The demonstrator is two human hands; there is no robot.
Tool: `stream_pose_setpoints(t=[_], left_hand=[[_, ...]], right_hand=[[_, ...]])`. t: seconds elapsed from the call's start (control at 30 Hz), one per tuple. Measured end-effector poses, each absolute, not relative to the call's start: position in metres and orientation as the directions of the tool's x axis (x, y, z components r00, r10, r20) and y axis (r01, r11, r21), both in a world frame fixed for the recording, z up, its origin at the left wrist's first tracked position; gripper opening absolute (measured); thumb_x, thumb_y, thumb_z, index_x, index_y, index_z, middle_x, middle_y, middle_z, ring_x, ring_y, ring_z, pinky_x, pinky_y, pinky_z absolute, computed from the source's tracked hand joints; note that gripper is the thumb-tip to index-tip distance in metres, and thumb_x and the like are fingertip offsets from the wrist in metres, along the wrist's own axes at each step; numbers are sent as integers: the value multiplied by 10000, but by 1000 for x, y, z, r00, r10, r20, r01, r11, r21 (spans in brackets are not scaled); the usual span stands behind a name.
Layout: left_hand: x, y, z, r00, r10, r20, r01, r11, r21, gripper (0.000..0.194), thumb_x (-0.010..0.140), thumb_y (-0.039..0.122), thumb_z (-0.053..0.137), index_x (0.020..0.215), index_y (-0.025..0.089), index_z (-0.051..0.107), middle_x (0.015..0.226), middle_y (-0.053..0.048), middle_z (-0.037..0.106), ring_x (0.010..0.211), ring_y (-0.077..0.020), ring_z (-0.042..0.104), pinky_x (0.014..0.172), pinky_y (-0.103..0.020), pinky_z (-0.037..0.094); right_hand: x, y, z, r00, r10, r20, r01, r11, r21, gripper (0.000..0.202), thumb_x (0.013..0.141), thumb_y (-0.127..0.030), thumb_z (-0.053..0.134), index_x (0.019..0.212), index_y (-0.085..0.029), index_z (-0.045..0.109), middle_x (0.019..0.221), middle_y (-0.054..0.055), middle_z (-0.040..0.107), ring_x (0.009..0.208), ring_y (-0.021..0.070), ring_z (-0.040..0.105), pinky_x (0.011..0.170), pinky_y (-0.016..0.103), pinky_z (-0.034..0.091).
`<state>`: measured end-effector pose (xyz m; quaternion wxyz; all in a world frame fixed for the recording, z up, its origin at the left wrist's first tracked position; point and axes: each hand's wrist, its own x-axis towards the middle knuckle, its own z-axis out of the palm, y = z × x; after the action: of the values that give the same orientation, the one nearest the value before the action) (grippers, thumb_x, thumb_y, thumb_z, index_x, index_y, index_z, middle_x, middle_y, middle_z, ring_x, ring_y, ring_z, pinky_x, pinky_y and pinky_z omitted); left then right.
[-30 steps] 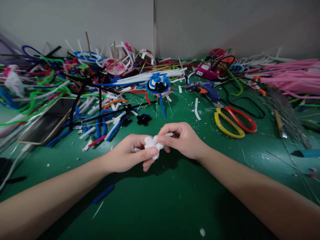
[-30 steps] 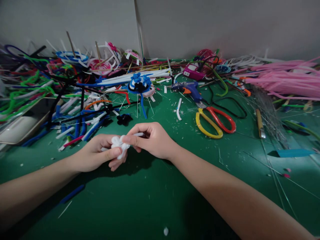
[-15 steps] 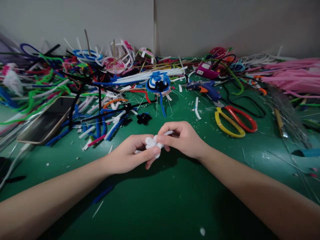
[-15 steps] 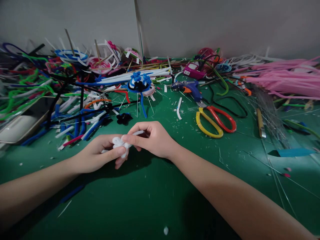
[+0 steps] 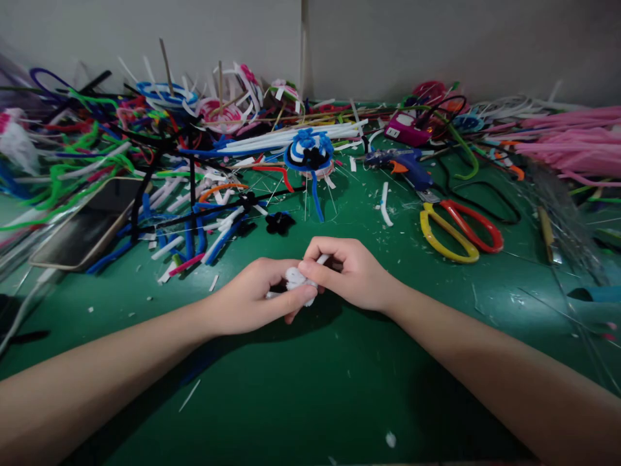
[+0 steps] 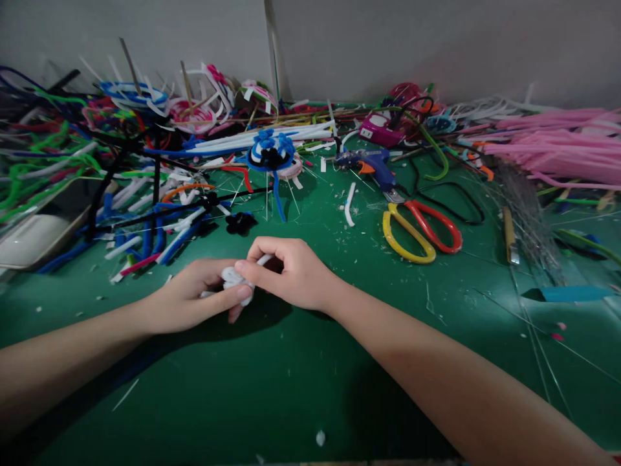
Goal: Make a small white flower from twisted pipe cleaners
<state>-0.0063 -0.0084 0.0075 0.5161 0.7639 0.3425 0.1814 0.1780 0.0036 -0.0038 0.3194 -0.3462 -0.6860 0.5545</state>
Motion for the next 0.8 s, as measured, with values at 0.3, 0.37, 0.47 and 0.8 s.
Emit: stream_pose_setpoints(t=[0.3, 0.37, 0.47, 0.8], left_hand=[[-6, -10, 8, 690, 719, -84, 346, -226, 911, 276, 904, 277, 467, 673, 150, 553, 541, 26, 590, 476, -65, 493, 457, -159, 355], [-6, -10, 8, 693, 717, -79, 341, -228, 912, 276, 903, 277, 470, 671, 151, 550, 538, 29, 588, 473, -63, 488, 455, -157, 352], [-7, -9, 7, 691, 718, -76, 329, -220, 918, 259, 901, 276, 474, 685, 153, 547, 534, 34, 585, 472, -64, 487, 455, -155, 354], [-7, -8, 4, 690, 718, -86, 316, -192, 929, 266, 927, 322, 428, 761, 153, 549, 556, 26, 588, 509, -84, 515, 494, -182, 380]], right_hand=[[177, 6, -4, -561, 827, 27, 125, 118, -985, 183, 815, -294, 620, 713, -157, 555, 606, -35, 537, 526, 65, 500, 464, 166, 379], [177, 6, -3, -564, 826, 25, 107, 103, -989, 176, 804, -287, 636, 714, -155, 561, 610, -34, 542, 528, 66, 512, 469, 165, 389], [178, 6, -3, -565, 825, 18, 87, 81, -993, 181, 795, -291, 650, 711, -155, 565, 613, -36, 546, 523, 63, 520, 475, 166, 400], [177, 6, -2, -549, 836, 20, 67, 69, -995, 218, 788, -331, 665, 704, -154, 572, 580, -41, 540, 511, 60, 522, 475, 164, 404]])
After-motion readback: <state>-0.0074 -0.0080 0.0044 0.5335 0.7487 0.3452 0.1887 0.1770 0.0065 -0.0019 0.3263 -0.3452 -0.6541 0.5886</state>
